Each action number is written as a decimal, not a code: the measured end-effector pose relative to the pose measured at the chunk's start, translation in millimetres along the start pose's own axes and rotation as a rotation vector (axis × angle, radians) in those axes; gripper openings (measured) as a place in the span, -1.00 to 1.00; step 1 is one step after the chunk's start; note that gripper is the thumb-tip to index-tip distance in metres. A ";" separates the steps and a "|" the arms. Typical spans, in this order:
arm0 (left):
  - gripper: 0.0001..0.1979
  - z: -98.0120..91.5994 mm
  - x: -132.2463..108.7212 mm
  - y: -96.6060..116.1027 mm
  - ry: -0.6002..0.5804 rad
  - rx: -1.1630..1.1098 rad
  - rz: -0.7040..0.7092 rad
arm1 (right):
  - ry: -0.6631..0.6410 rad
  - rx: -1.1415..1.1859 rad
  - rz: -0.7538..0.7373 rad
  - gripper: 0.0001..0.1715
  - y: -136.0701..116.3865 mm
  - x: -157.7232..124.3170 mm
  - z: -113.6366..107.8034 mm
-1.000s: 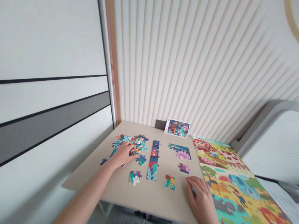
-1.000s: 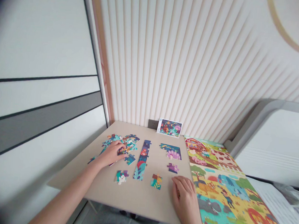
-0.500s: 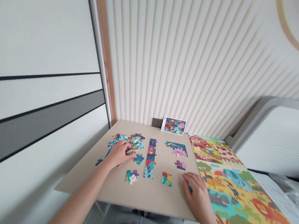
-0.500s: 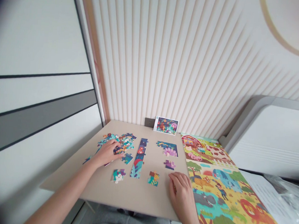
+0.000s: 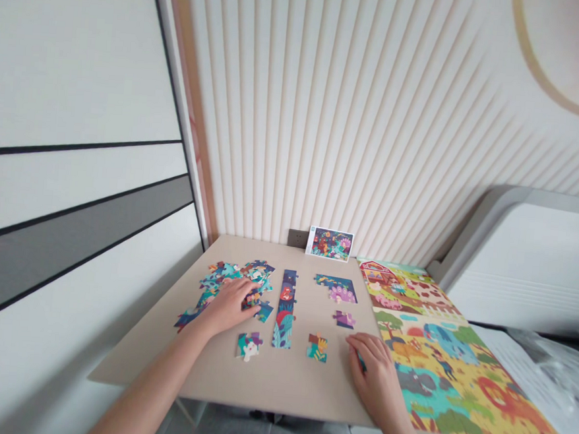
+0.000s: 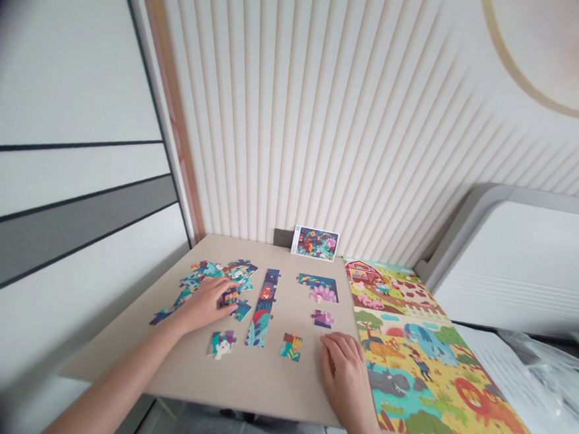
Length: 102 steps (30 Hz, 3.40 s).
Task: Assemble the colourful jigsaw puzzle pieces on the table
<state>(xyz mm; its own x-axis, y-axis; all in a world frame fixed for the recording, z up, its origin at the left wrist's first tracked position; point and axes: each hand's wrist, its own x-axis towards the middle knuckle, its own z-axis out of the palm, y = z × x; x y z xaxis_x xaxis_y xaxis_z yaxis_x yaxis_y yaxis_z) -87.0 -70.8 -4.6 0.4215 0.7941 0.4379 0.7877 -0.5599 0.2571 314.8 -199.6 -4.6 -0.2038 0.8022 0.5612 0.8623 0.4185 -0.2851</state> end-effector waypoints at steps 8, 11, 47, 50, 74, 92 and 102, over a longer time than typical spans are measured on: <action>-0.58 -2.9 -1.8 -8.5 -0.029 0.010 -0.025 | -0.006 0.000 0.000 -0.74 2.8 -0.7 2.0; -0.60 -3.8 -2.5 -14.1 -0.019 0.045 -0.045 | -0.007 -0.002 -0.001 -0.74 3.1 -0.4 2.2; -0.56 -21.1 22.3 166.4 0.223 -0.036 0.035 | -0.098 0.908 0.437 -0.46 -80.9 46.1 7.4; -0.61 -13.7 20.9 177.6 0.254 -0.036 0.020 | -0.103 1.029 0.504 -0.44 -79.3 45.5 9.7; -0.51 -20.2 -38.8 196.7 -0.112 -0.170 0.077 | -0.321 0.748 0.387 -0.51 -57.7 7.0 3.8; -0.67 -31.8 -62.8 23.3 0.014 0.244 -0.309 | -0.024 0.137 0.091 -0.70 -30.3 -15.3 9.9; -0.45 -40.4 -61.0 -13.3 0.000 0.201 -0.329 | -0.051 0.111 0.070 -0.80 -23.5 -19.5 13.6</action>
<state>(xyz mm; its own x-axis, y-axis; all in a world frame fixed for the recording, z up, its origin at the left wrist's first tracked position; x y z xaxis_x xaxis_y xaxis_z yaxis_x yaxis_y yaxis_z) -141.3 -121.3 0.0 0.1312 0.9238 0.3598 0.9532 -0.2172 0.2102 292.2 -219.3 -19.5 -0.1710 0.8504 0.4976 0.8192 0.4033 -0.4078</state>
